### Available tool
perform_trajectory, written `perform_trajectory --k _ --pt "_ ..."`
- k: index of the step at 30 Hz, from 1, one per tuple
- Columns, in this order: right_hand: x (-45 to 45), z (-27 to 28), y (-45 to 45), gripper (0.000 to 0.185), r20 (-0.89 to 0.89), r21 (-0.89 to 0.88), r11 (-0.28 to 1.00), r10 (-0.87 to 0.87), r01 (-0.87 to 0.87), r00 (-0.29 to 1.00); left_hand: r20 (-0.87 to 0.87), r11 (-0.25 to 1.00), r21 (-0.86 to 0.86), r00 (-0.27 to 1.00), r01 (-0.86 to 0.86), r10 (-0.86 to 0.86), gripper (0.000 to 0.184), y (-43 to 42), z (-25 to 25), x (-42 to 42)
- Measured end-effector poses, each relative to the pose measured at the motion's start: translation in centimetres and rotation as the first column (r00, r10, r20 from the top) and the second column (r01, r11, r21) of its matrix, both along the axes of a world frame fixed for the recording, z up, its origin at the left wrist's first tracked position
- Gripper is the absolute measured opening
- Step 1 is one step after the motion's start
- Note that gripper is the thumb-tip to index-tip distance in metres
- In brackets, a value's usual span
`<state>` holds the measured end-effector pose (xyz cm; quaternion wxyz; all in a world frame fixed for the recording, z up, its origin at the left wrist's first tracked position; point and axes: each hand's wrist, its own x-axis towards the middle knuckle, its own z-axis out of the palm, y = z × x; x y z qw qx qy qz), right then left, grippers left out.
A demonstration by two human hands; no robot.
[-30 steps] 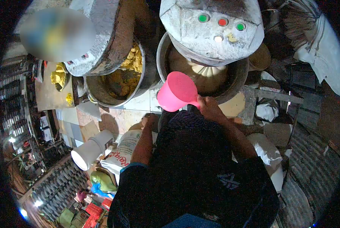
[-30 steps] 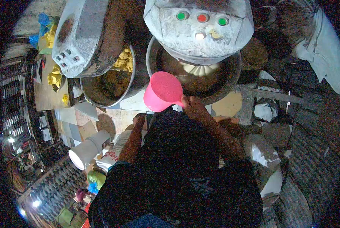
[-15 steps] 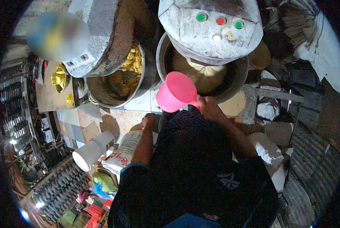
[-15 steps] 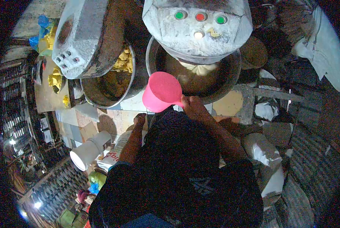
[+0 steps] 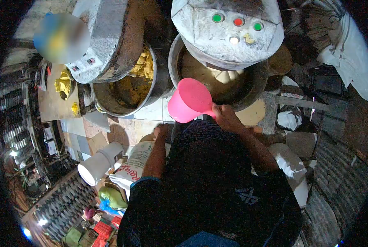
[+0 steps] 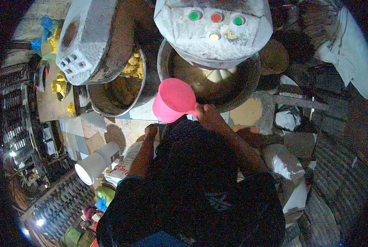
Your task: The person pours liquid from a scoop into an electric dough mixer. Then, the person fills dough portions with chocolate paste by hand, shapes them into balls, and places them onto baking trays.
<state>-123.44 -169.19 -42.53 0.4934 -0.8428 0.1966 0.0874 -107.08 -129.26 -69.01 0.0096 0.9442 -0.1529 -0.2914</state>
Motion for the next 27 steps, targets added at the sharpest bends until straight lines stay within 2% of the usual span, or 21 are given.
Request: perform_trajectory --k 1,2,4,5,6,8,10,11,13,14,15,16,17,19,20,22,23,25,26,27 --pt "-0.1 0.2 0.0 0.039 0.037 -0.026 1.0 0.012 -0.011 0.999 -0.101 0.973 0.12 0.972 -0.198 0.21 0.059 -0.6 0.6 -0.3" --pt "-0.1 -0.1 0.1 0.039 0.038 -0.026 1.0 0.013 -0.012 0.999 -0.101 0.973 0.119 0.972 -0.198 0.211 0.059 -0.3 0.0 -0.2" --pt "-0.2 -1.1 0.3 0.038 0.138 -0.203 0.977 0.1 -0.071 0.985 -0.057 0.986 0.158 0.998 0.048 -0.039 0.056 0.0 -0.6 0.1" --pt "-0.1 -0.6 0.3 0.038 0.139 -0.203 0.977 0.1 -0.071 0.985 -0.056 0.986 0.157 0.998 0.048 -0.039 0.056 -0.8 0.8 0.1" --pt "-0.2 -0.2 0.3 0.033 0.153 -0.18 0.982 0.088 -0.06 0.984 -0.049 0.993 0.117 0.998 0.032 -0.026 0.054 -1.7 2.4 -0.1" --pt "0.2 1.2 0.0 0.03 0.168 -0.157 0.986 0.076 -0.049 0.983 -0.041 0.997 0.077 0.999 0.016 -0.013 0.052 -1.3 1.9 -0.2" --pt "0.8 2.2 -0.3 0.032 -0.063 0.133 0.99 -0.03 0.038 0.998 0.056 0.983 0.152 0.992 0.099 -0.109 0.029 -1.4 2.1 -0.2" --pt "0.3 1.4 0.0 0.032 -0.062 0.132 0.991 -0.031 0.039 0.998 0.057 0.983 0.151 0.992 0.101 -0.11 0.029 -1.7 2.6 -0.3" --pt "-0.8 -0.9 0.8 0.033 0.196 -0.225 0.974 0.053 -0.008 0.979 0.009 0.98 0.171 0.994 0.106 -0.109 0.029 -2.4 4.1 -0.6" --pt "-0.7 -0.8 0.7 0.033 0.195 -0.226 0.974 0.052 -0.007 0.979 0.009 0.98 0.171 0.994 0.106 -0.109 0.029 -1.7 2.9 -0.6" --pt "-0.5 -0.8 0.4 0.035 0.18 -0.198 0.978 0.095 -0.059 0.979 -0.026 0.984 0.065 0.986 -0.165 0.167 0.029 -1.1 1.6 -0.5" --pt "-0.4 -0.5 0.1 0.038 0.165 -0.169 0.979 0.138 -0.11 0.976 -0.089 0.903 -0.029 0.901 -0.428 0.424 0.03 -0.6 0.7 -0.5" --pt "0.1 1.2 -0.1 0.038 0.166 -0.17 0.979 0.137 -0.109 0.976 -0.088 0.904 -0.03 0.902 -0.427 0.423 0.03 -1.4 1.9 -0.4" --pt "1.0 4.2 -0.4 0.038 -0.086 0.187 0.981 -0.033 0.049 0.996 -0.024 0.992 0.109 0.998 -0.058 0.06 0.043 -3.1 4.6 -0.3" --pt "0.7 3.6 -0.2 0.038 -0.085 0.186 0.981 -0.034 0.05 0.996 -0.023 0.993 0.108 0.998 -0.057 0.059 0.043 -3.4 5.4 -0.4" --pt "-0.3 1.5 0.5 0.031 0.142 -0.225 0.974 0.074 -0.04 0.987 -0.13 0.957 -0.022 0.95 -0.288 0.282 0.041 -3.9 6.9 -0.5" --pt "-0.2 1.3 0.3 0.031 0.144 -0.227 0.973 0.074 -0.039 0.987 -0.129 0.958 -0.025 0.951 -0.287 0.282 0.041 -4.4 7.6 -0.6" --pt "0.0 1.0 0.1 0.029 0.002 0.01 0.998 0.066 -0.066 0.998 -0.042 0.944 -0.007 0.944 -0.329 0.329 0.039 -4.9 7.6 -0.9" --pt "-0.2 0.4 0.2 0.029 0.005 0.007 0.998 0.066 -0.066 0.998 -0.04 0.944 -0.011 0.944 -0.329 0.328 0.039 -4.7 7.1 -0.7" --pt "-0.6 -0.4 0.6 0.032 0.111 -0.158 0.986 0.074 -0.056 0.991 -0.035 0.943 0.004 0.942 -0.334 0.334 0.038 -4.6 6.7 -0.6"
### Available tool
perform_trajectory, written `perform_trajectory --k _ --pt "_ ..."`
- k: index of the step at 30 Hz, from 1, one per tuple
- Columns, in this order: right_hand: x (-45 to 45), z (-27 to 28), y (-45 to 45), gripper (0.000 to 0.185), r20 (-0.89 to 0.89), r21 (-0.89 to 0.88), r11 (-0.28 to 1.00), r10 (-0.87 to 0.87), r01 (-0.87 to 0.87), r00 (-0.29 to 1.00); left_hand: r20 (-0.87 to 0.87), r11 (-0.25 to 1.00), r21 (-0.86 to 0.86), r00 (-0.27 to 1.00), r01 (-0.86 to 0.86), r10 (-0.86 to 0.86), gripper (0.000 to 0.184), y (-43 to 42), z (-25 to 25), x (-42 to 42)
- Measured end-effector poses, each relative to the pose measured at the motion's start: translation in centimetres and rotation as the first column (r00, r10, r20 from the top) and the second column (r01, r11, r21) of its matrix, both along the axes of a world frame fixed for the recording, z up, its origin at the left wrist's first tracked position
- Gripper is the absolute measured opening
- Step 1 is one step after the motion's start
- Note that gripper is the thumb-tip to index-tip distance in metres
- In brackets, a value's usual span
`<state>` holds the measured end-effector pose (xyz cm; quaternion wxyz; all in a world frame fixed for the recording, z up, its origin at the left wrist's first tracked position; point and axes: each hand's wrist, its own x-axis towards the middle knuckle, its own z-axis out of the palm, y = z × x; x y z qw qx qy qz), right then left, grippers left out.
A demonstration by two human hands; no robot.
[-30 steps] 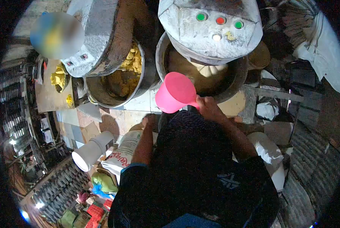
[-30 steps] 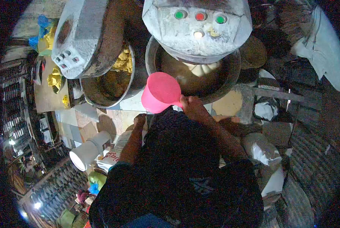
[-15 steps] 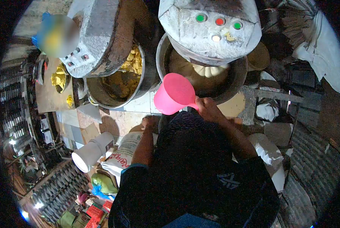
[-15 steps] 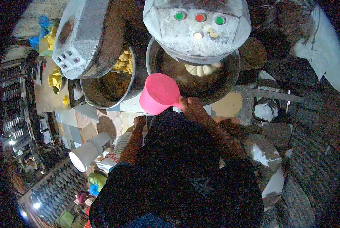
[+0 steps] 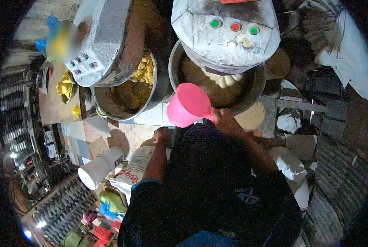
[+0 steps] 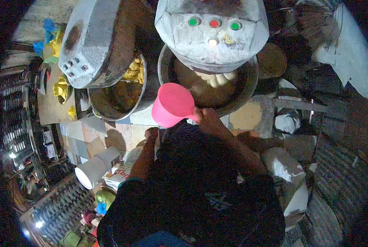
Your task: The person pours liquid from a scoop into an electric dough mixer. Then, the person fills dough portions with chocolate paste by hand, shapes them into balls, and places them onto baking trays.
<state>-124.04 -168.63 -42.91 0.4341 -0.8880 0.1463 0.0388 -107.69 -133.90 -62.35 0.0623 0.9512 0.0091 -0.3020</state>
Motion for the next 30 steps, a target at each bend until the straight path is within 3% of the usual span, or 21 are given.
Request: perform_trajectory --k 1,2,4,5,7,11,13,14,16,17,19,20,23,25,26,28,29,30 --pt "-0.1 0.0 0.2 0.037 0.117 -0.158 0.987 0.008 0.011 0.993 0.001 1.0 0.015 1.0 -0.005 0.005 0.037 -0.2 0.0 0.2" --pt "-0.3 -0.1 0.1 0.037 0.12 -0.162 0.987 0.009 0.011 0.993 0.004 1.0 0.012 1.0 -0.006 0.006 0.037 -0.5 0.1 0.4" --pt "-0.4 0.0 -0.1 0.037 -0.011 0.144 0.989 -0.029 0.03 1.0 -0.129 0.937 0.184 0.952 0.298 -0.278 0.036 -1.2 0.9 0.8" --pt "-0.4 -0.2 -0.1 0.037 -0.009 0.141 0.99 -0.028 0.029 1.0 -0.127 0.937 0.182 0.952 0.297 -0.278 0.036 -1.8 2.0 0.8" --pt "-0.4 -0.9 -0.1 0.04 0.032 -0.179 0.979 0.101 -0.093 0.994 -0.109 0.903 0.191 0.923 0.384 -0.369 0.037 -2.5 3.2 0.5" --pt "-0.9 -0.3 -0.2 0.044 0.229 -0.18 0.982 0.102 -0.061 0.968 -0.023 0.97 0.087 0.974 0.228 -0.227 0.041 -1.1 1.3 0.8" --pt "-0.1 0.4 -0.2 0.043 -0.081 -0.07 0.996 0.046 -0.051 0.996 -0.056 0.969 0.096 0.973 0.227 -0.222 0.044 -1.0 1.1 1.1" --pt "0.5 1.1 -0.3 0.043 -0.08 -0.07 0.996 0.045 -0.051 0.996 -0.055 0.969 0.096 0.973 0.227 -0.223 0.044 -0.1 0.0 1.2" --pt "1.4 2.0 -0.8 0.041 -0.363 0.296 0.938 -0.063 0.179 0.93 0.047 0.951 -0.033 0.951 0.306 -0.305 0.044 1.5 -2.0 1.2" --pt "1.0 1.1 -0.7 0.041 -0.362 0.296 0.938 -0.065 0.18 0.93 0.049 0.951 -0.033 0.951 0.308 -0.306 0.044 1.5 -2.3 1.2" --pt "-0.4 -1.4 -0.2 0.039 0.048 -0.12 0.991 0.068 -0.062 0.997 0.043 0.996 0.072 0.997 0.057 -0.06 0.042 1.4 -2.9 1.2" --pt "-0.2 -1.5 -0.3 0.039 0.048 -0.12 0.991 0.066 -0.06 0.997 0.044 0.996 0.072 0.997 0.058 -0.062 0.042 2.0 -4.0 1.4" --pt "1.0 0.4 -0.8 0.037 -0.014 -0.032 0.995 0.094 -0.094 0.996 0.004 0.975 0.113 0.981 0.191 -0.193 0.04 2.4 -4.6 2.1" --pt "2.1 4.4 -1.3 0.036 -0.283 0.245 0.968 0.027 0.045 0.959 -0.034 0.836 0.168 0.85 0.523 -0.525 0.038 1.3 -2.3 2.1" --pt "1.6 3.0 -1.0 0.036 -0.282 0.242 0.969 0.03 0.041 0.959 -0.031 0.838 0.166 0.852 0.52 -0.523 0.038 2.0 -3.5 2.2" --pt "0.2 -0.7 0.1 0.036 0.112 -0.191 0.979 0.094 -0.071 0.989 0.105 0.976 -0.095 0.977 0.195 -0.185 0.034 4.1 -5.1 2.2" --pt "0.4 -0.2 -0.2 0.036 0.116 -0.194 0.978 0.102 -0.078 0.988 0.11 0.977 -0.098 0.978 0.188 -0.178 0.034 4.8 -4.8 2.1" --pt "0.7 0.4 -0.5 0.032 0.185 -0.194 0.975 0.144 -0.108 0.972 0.058 0.976 -0.215 0.998 0.019 -0.007 0.032 5.3 -4.5 2.3"
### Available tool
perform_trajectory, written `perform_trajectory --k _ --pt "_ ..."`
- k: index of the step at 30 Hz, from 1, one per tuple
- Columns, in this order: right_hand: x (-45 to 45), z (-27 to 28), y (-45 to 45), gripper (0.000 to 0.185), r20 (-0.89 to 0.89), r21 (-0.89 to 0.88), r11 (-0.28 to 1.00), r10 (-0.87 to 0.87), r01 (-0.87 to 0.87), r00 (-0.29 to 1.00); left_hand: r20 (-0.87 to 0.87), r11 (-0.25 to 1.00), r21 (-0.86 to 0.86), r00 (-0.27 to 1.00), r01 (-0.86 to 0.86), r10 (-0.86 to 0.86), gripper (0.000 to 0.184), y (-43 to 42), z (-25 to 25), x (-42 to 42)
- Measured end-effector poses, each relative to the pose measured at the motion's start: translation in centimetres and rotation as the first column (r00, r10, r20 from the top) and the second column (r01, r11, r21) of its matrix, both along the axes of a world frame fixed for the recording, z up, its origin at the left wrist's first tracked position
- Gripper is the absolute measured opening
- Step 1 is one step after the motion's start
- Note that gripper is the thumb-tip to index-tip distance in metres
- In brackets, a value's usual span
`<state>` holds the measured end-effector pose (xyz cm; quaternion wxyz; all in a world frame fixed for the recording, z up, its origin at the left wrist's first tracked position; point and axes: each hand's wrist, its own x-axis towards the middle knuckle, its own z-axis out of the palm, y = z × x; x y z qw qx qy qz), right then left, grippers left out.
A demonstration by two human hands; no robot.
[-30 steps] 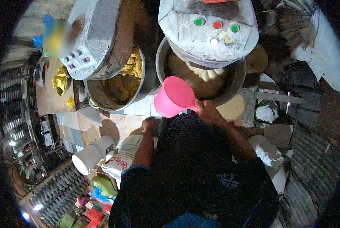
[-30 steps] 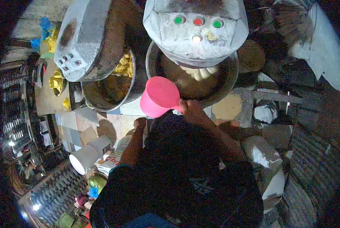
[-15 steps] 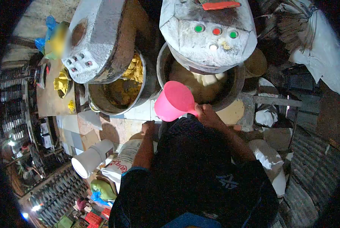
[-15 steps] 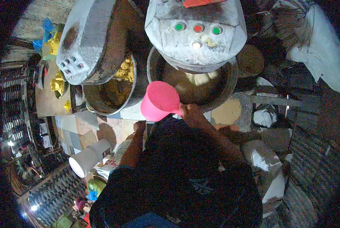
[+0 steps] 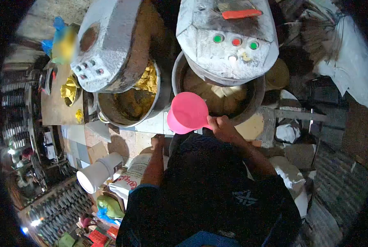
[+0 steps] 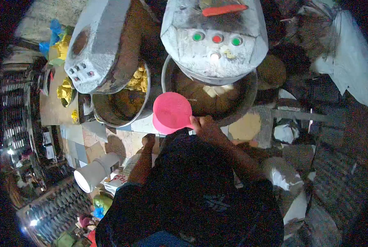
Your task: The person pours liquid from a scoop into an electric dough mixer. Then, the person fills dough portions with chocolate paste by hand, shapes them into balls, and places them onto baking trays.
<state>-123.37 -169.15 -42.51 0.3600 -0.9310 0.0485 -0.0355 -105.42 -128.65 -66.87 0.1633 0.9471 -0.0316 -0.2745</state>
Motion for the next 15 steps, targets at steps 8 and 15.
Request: perform_trajectory --k 8,15 --pt "6.6 12.3 -1.1 0.034 0.008 0.205 0.975 -0.089 0.085 0.996 0.101 0.981 -0.16 0.987 -0.106 0.123 0.025 2.2 8.3 4.5" --pt "16.2 21.7 -0.8 0.038 0.125 0.002 1.0 0.011 -0.011 0.992 0.294 0.876 -0.376 0.858 -0.301 0.421 0.027 16.2 11.5 12.4"
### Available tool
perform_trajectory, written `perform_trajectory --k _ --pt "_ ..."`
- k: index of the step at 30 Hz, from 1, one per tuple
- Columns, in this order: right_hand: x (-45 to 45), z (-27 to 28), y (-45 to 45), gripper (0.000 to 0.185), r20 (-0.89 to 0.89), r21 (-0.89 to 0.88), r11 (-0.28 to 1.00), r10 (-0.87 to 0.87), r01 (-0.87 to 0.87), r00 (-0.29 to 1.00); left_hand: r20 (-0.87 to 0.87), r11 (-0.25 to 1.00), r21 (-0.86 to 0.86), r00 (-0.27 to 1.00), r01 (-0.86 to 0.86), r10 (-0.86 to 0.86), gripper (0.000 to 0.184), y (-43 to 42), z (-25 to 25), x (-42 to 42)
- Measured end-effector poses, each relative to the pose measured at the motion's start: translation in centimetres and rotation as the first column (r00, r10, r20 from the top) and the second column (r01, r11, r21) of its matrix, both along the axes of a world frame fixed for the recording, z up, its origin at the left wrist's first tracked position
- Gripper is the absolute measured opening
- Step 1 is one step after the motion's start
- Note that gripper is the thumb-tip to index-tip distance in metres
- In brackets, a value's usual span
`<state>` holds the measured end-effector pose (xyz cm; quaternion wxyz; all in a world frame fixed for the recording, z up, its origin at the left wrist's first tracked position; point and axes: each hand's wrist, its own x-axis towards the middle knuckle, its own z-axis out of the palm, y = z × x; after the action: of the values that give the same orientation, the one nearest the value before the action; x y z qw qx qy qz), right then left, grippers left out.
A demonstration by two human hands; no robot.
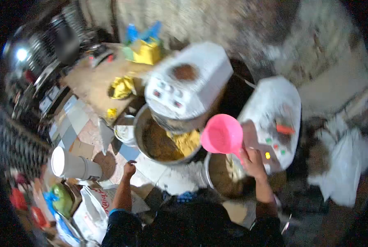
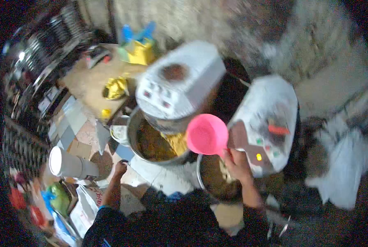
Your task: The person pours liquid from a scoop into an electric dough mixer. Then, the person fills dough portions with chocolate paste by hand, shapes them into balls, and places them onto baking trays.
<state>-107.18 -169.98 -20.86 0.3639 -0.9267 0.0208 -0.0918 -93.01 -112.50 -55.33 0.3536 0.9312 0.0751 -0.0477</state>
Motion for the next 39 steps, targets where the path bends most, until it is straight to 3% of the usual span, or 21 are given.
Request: perform_trajectory --k 2,3,4,5,6,7,9,10,11,13,14,17,22,23,25,27,28,29,31,35,39 --pt "2.8 3.5 2.5 0.042 -0.1 0.321 0.944 -0.047 0.077 0.994 0.058 0.993 0.019 0.992 -0.113 0.112 0.029 3.6 6.2 -1.6" --pt "5.1 3.4 2.1 0.044 -0.046 0.291 0.957 0.009 0.005 0.999 0.039 0.987 -0.005 0.986 -0.161 0.161 0.03 5.9 7.2 -2.1" --pt "6.5 4.9 3.6 0.044 -0.196 0.352 0.916 -0.129 0.193 0.972 0.095 0.962 -0.202 0.974 -0.182 0.204 0.032 10.1 3.7 -2.2" --pt "8.8 4.1 3.2 0.043 -0.126 0.458 0.88 -0.076 0.126 0.989 0.014 0.953 -0.132 0.96 -0.274 0.278 0.033 11.8 5.4 -3.1" --pt "11.2 4.1 3.3 0.044 -0.097 0.376 0.918 -0.096 0.125 0.991 0.054 0.947 -0.107 0.95 -0.302 0.309 0.033 14.1 5.0 -4.1" --pt "13.4 4.9 4.2 0.044 -0.113 0.47 0.877 -0.053 0.101 0.992 0.094 0.942 -0.079 0.938 -0.326 0.333 0.033 16.5 4.0 -4.8" --pt "17.9 5.5 5.3 0.046 -0.149 0.526 0.84 -0.061 0.131 0.987 -0.072 0.836 -0.331 0.894 -0.439 0.441 0.033 21.3 0.2 -6.9" --pt "19.5 6.0 6.5 0.047 -0.188 0.542 0.821 -0.092 0.181 0.978 -0.016 0.897 -0.155 0.909 -0.413 0.416 0.034 22.3 0.8 -8.2" --pt "21.6 6.5 7.5 0.047 -0.214 0.562 0.798 -0.116 0.219 0.97 -0.096 0.867 -0.171 0.883 -0.469 0.459 0.034 22.5 2.1 -9.7" --pt "25.8 5.4 7.6 0.039 -0.222 0.496 0.839 -0.126 0.223 0.967 -0.238 0.833 -0.178 0.844 -0.525 0.481 0.032 24.2 1.1 -11.3" --pt "27.5 5.0 8.2 0.038 -0.216 0.51 0.831 -0.129 0.224 0.968 -0.106 0.887 -0.158 0.9 -0.435 0.423 0.033 25.5 -1.1 -12.1" --pt "33.2 2.6 9.0 0.033 -0.111 0.574 0.802 -0.123 0.165 0.986 -0.285 0.76 -0.283 0.808 -0.585 0.516 0.036 25.7 0.7 -14.0" --pt "38.4 -1.0 6.4 0.033 -0.127 0.57 0.764 -0.282 0.302 0.951 -0.316 0.855 -0.128 0.838 -0.502 0.444 0.041 27.3 -0.1 -11.7" --pt "39.0 -1.1 6.2 0.032 -0.081 0.557 0.778 -0.296 0.29 0.952 -0.297 0.841 -0.153 0.835 -0.519 0.462 0.04 28.1 -3.5 -10.5" --pt "35.4 4.0 10.1 0.03 -0.302 0.421 0.841 -0.225 0.341 0.926 -0.359 0.836 -0.144 0.815 -0.53 0.455 0.037 28.2 -2.5 -7.9" --pt "34.9 5.4 10.6 0.03 -0.113 0.201 0.932 -0.285 0.303 0.952 -0.366 0.852 -0.126 0.822 -0.507 0.436 0.034 29.3 -2.7 -4.8" --pt "34.3 6.4 11.6 0.03 0.018 0.041 0.946 -0.321 0.32 0.947 -0.253 0.879 -0.095 0.865 -0.467 0.432 0.033 30.0 -5.1 -3.7" --pt "33.5 7.8 13.3 0.03 0.167 -0.118 0.917 -0.359 0.381 0.918 -0.427 0.819 -0.127 0.776 -0.56 0.464 0.034 29.7 -2.6 -2.4" --pt "32.4 10.6 17.4 0.031 0.438 -0.33 0.771 -0.386 0.544 0.812 -0.389 0.831 -0.094 0.789 -0.548 0.476 0.033 29.1 -4.9 -1.3" --pt "33.8 12.9 24.4 0.034 0.647 -0.383 0.668 -0.299 0.638 0.702 -0.604 0.899 -0.06 0.733 -0.435 0.314 0.022 31.4 -10.0 -0.6" --pt "40.0 11.7 33.6 0.029 0.869 -0.265 0.826 -0.019 0.498 0.494 -0.648 0.958 -0.028 0.735 -0.286 0.201 0.016 34.6 -11.0 -0.2"
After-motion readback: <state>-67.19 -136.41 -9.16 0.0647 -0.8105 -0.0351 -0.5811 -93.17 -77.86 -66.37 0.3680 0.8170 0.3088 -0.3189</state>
